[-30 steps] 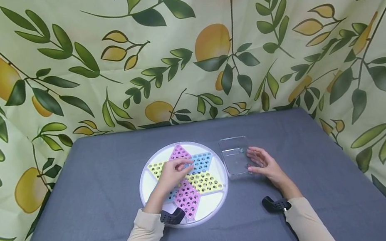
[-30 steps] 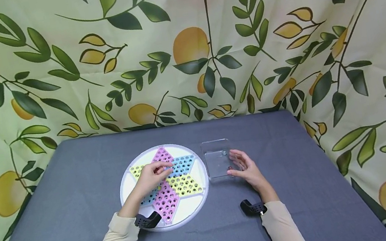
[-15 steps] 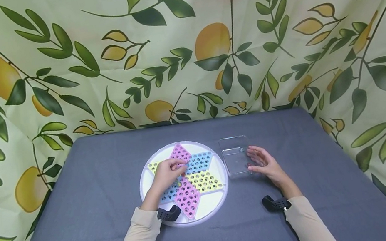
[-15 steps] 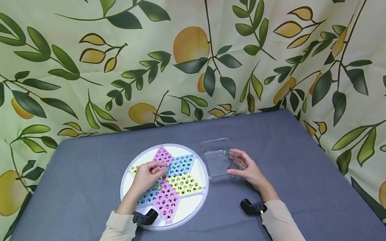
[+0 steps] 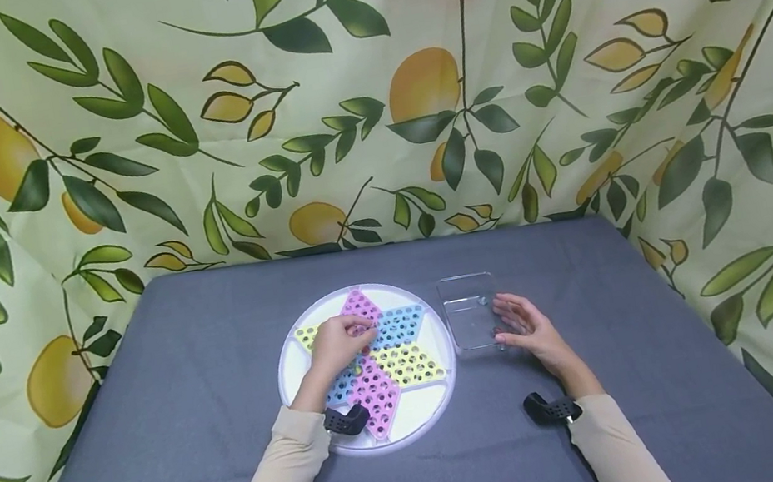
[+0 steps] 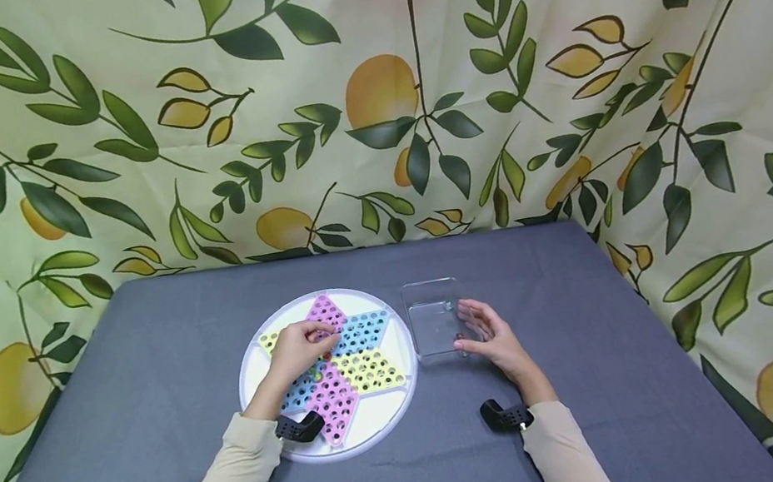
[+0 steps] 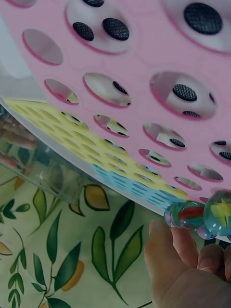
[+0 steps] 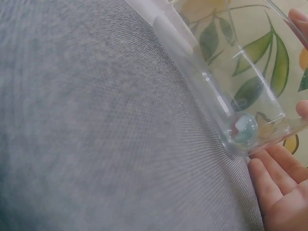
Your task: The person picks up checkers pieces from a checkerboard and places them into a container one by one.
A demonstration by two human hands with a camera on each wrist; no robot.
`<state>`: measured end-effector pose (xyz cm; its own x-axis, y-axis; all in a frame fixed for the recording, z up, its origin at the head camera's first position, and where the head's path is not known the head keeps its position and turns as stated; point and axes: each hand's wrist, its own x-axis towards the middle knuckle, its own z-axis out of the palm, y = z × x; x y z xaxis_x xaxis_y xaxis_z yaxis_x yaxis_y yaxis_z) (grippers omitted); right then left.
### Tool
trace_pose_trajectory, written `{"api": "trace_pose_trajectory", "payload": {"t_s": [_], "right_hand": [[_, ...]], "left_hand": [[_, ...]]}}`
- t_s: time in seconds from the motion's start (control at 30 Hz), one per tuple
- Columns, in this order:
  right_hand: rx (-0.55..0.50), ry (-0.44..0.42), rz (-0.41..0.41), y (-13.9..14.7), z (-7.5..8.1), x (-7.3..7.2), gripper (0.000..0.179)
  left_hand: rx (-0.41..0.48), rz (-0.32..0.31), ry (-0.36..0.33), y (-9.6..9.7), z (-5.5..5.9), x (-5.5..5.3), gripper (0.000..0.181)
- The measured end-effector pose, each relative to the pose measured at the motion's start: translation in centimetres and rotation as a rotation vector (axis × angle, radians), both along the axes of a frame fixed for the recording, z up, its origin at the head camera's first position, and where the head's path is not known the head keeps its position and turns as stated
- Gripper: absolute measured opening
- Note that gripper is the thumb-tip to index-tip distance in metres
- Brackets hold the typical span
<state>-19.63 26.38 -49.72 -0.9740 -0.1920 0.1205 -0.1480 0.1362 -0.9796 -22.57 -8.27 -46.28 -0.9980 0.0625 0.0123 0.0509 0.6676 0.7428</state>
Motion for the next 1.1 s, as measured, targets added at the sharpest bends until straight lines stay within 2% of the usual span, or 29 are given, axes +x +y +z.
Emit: {"api": "trace_pose_trajectory", "payload": {"t_s": [0.17, 0.37, 0.57, 0.9, 1.1], "right_hand": [[-0.005, 0.005, 0.001, 0.01, -0.09, -0.04, 0.074], [0.012, 0.000, 0.002, 0.03, -0.07, -0.04, 0.074], [0.005, -0.012, -0.002, -0.02, -0.03, 0.05, 0.075], [0.015, -0.031, -0.015, -0.06, -0.06, 0.17, 0.075], [-0.009, -0.017, -0.013, -0.07, -0.10, 0.06, 0.076]], "left_hand": [[-0.052, 0.009, 0.019, 0.09, 0.02, 0.02, 0.024], [-0.066, 0.005, 0.026, 0.14, 0.01, 0.10, 0.022], [-0.016, -0.004, 0.041, 0.14, -0.04, 0.15, 0.022], [0.067, -0.005, 0.014, 0.17, -0.10, 0.20, 0.020], [0.111, -0.030, 0.034, 0.32, 0.42, 0.25, 0.019]]}}
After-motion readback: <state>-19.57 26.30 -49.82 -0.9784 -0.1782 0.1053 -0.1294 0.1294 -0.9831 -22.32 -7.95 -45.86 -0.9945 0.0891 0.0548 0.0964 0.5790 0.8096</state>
